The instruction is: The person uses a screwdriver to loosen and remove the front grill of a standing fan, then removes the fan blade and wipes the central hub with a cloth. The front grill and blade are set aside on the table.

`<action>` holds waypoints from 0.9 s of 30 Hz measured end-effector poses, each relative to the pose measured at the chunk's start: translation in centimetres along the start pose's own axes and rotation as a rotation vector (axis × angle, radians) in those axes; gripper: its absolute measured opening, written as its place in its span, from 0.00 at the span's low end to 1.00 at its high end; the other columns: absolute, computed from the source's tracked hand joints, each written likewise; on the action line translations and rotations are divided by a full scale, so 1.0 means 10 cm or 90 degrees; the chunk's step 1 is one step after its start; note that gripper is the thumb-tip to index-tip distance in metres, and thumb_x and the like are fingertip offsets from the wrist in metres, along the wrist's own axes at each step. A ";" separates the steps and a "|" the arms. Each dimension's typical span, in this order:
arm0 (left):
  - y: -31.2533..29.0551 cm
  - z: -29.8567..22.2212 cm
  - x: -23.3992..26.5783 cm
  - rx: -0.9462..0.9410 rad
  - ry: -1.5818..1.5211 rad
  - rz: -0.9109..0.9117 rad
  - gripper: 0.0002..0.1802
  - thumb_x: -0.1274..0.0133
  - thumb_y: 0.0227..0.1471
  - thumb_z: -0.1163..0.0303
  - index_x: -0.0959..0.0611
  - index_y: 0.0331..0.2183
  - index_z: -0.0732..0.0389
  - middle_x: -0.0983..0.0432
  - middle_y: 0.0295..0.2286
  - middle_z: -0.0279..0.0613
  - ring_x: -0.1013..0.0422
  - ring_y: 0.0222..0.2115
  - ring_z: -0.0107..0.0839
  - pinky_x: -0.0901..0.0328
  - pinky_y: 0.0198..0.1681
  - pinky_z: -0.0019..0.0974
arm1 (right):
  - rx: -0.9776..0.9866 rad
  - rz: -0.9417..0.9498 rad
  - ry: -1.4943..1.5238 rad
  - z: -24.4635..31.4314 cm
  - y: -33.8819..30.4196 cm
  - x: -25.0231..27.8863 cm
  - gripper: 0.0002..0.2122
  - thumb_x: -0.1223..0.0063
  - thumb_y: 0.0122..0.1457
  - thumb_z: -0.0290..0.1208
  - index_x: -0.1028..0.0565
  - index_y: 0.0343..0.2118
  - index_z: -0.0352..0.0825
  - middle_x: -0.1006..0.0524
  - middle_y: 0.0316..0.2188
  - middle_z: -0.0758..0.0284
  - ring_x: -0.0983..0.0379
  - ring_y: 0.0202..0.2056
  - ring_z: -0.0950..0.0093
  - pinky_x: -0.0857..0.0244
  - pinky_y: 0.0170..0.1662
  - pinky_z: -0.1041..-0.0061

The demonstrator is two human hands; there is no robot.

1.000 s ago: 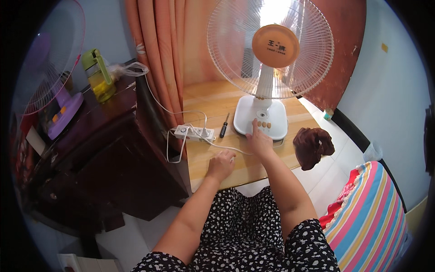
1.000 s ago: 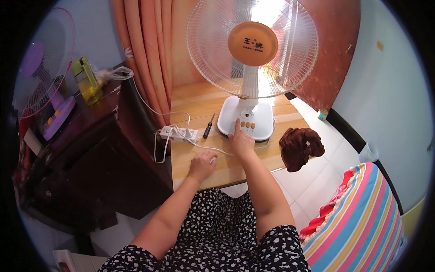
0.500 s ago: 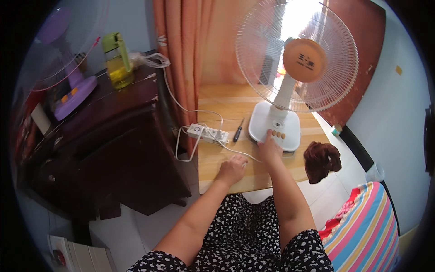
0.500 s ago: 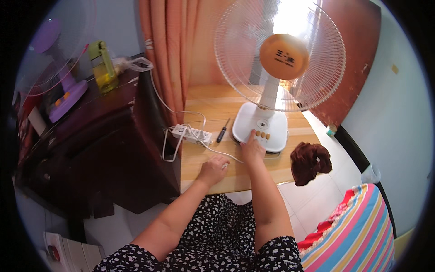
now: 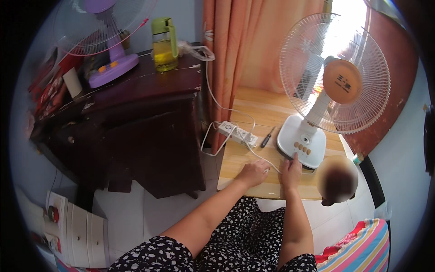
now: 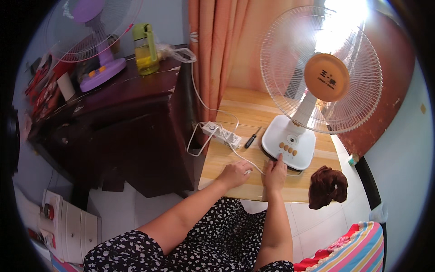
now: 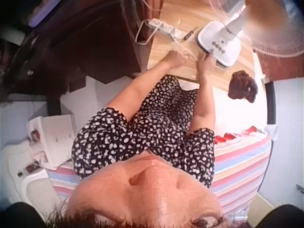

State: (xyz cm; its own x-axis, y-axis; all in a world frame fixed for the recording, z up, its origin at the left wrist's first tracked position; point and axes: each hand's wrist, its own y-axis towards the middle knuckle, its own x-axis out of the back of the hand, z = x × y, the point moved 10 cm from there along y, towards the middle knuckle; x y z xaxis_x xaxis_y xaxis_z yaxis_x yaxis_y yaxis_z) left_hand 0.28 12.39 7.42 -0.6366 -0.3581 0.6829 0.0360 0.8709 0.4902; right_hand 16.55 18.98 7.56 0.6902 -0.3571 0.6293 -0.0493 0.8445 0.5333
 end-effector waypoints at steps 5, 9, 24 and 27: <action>-0.02 0.01 0.03 0.007 0.027 0.014 0.11 0.48 0.44 0.69 0.19 0.33 0.55 0.24 0.34 0.39 0.27 0.37 0.40 0.31 0.40 0.43 | 0.059 -0.058 -0.086 -0.01 -0.02 -0.04 0.24 0.52 0.58 0.31 0.37 0.57 0.29 0.26 0.38 0.57 0.34 0.42 0.58 0.41 0.48 0.62; -0.01 0.02 0.02 0.014 0.025 0.011 0.11 0.48 0.44 0.68 0.19 0.34 0.55 0.24 0.35 0.38 0.27 0.38 0.40 0.31 0.41 0.44 | 0.065 -0.066 -0.124 0.01 -0.02 -0.02 0.24 0.53 0.58 0.32 0.38 0.57 0.30 0.27 0.38 0.58 0.34 0.42 0.58 0.40 0.48 0.62; 0.01 0.10 -0.07 -0.009 0.019 -0.007 0.09 0.49 0.45 0.68 0.19 0.33 0.53 0.23 0.34 0.39 0.26 0.37 0.42 0.31 0.40 0.45 | 0.022 -0.055 -0.186 0.10 0.00 0.07 0.23 0.52 0.56 0.33 0.34 0.54 0.29 0.29 0.38 0.57 0.35 0.44 0.59 0.41 0.48 0.62; 0.01 0.06 -0.05 -0.007 0.045 0.015 0.09 0.49 0.45 0.68 0.19 0.33 0.53 0.24 0.34 0.38 0.26 0.36 0.42 0.31 0.40 0.44 | 0.018 -0.057 -0.175 0.05 -0.01 0.04 0.23 0.53 0.56 0.33 0.34 0.54 0.30 0.29 0.39 0.58 0.36 0.44 0.60 0.41 0.47 0.63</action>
State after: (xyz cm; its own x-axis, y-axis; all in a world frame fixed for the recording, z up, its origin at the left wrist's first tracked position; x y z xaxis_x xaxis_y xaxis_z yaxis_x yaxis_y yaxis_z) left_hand 0.16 12.90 6.81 -0.5795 -0.3610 0.7307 0.0585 0.8758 0.4791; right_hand 16.45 18.52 8.02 0.4710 -0.5284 0.7063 -0.0194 0.7943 0.6072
